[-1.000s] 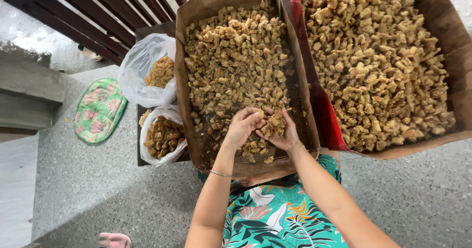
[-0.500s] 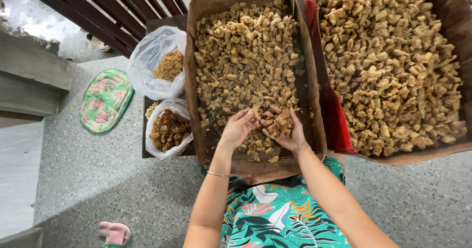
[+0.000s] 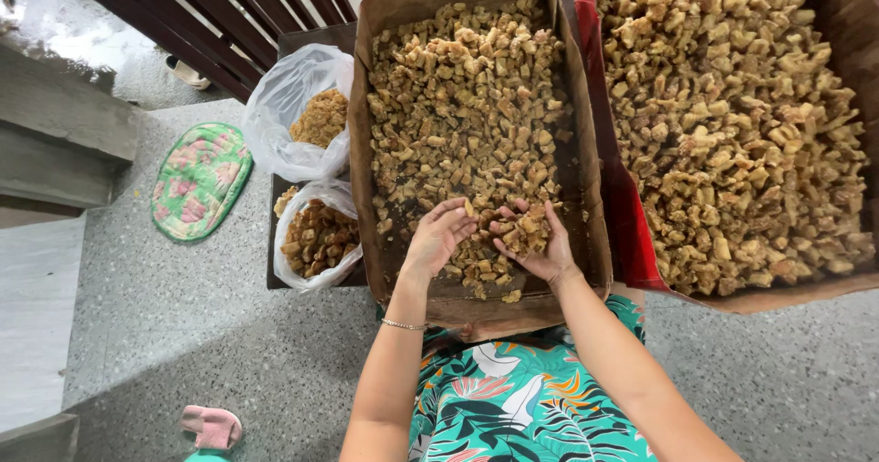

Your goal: The person sits on the floor and sorts through a large cardboard box filled with small, irregular, light-brown food pieces. They use both hands to pick up handfuls of the pieces, sift through them, and occasionally transfer some into a plastic bag placed to the side.

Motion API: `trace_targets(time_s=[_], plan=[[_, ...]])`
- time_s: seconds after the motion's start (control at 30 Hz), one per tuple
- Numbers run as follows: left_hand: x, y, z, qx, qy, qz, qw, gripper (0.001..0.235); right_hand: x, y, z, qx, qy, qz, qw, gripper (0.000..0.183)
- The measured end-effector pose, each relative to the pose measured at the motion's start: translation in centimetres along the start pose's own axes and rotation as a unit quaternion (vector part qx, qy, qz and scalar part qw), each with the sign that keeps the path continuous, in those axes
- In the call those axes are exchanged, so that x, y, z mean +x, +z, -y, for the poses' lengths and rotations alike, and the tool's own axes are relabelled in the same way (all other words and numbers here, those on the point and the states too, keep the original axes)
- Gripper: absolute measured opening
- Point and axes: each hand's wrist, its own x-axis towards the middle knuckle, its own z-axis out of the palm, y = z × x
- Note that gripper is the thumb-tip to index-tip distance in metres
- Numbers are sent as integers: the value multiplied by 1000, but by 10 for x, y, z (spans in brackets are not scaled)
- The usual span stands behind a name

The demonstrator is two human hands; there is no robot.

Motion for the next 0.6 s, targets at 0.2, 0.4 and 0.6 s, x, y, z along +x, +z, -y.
trace_targets(time_s=[0.2, 0.4, 0.6], plan=[[-39, 7, -63, 35, 40, -62, 997, 10, 5, -9, 1, -5, 5, 10, 1000, 51], [28, -102, -149, -31, 192, -101, 976, 17, 10, -14, 1, 9, 4, 28, 1000, 52], [86, -168, -247, 103, 277, -183, 938, 23, 6, -13, 4, 13, -4, -7, 1000, 52]])
